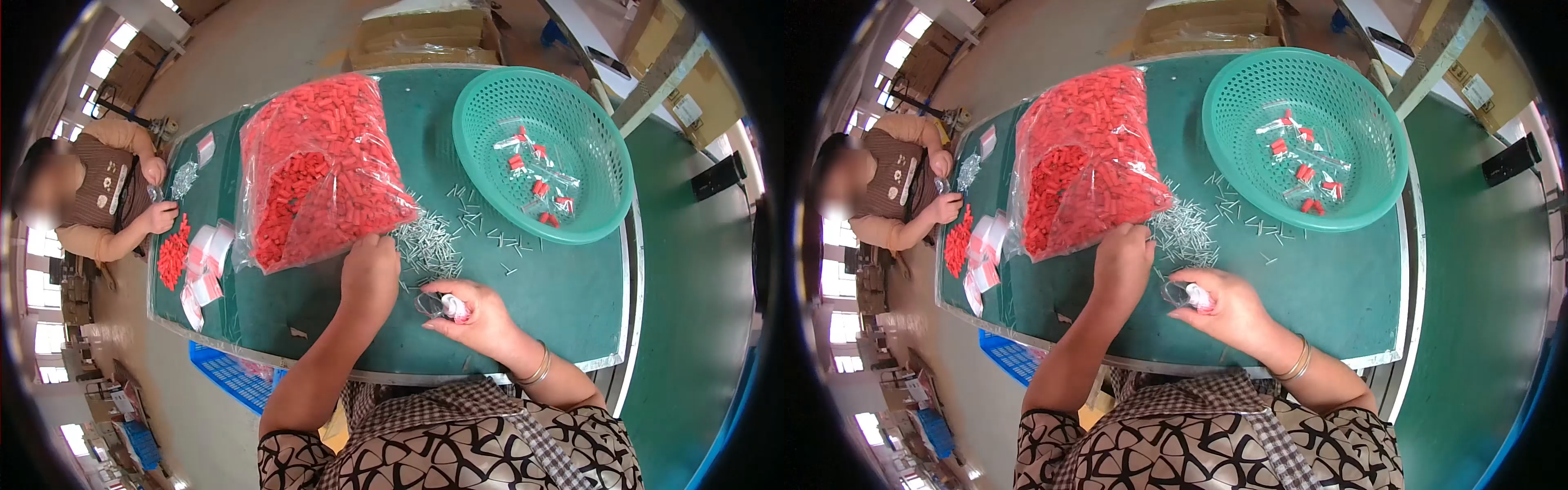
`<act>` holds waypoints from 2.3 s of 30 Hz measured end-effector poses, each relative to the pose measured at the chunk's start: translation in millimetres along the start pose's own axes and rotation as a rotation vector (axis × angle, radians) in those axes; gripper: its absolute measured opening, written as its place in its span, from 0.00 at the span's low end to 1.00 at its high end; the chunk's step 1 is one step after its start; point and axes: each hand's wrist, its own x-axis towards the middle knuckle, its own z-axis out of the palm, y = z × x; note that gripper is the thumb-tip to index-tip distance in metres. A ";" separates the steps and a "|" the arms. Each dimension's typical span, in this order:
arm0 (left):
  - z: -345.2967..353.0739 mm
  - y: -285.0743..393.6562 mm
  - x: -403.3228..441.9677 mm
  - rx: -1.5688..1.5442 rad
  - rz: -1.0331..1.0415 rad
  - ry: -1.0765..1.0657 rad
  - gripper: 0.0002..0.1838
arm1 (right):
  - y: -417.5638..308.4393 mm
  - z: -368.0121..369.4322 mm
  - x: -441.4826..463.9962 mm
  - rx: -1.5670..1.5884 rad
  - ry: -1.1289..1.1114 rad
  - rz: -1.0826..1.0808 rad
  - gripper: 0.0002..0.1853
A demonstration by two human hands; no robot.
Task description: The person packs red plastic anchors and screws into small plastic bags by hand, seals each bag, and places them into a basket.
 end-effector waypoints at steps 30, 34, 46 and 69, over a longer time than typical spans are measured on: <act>-44.0 13.7 -11.3 -0.852 -0.216 -0.185 0.07 | 0.8 -2.1 0.8 0.038 0.077 0.083 0.23; -46.2 31.6 -20.3 -0.756 0.017 -0.103 0.08 | 2.9 -0.3 1.8 0.078 0.100 0.041 0.23; -70.5 -41.6 0.7 -0.364 -0.224 0.377 0.06 | -6.5 -1.8 -0.5 0.053 0.116 0.053 0.22; -45.2 -128.3 72.2 -0.466 -0.333 0.134 0.12 | -3.5 -2.9 -0.3 0.039 0.084 0.110 0.21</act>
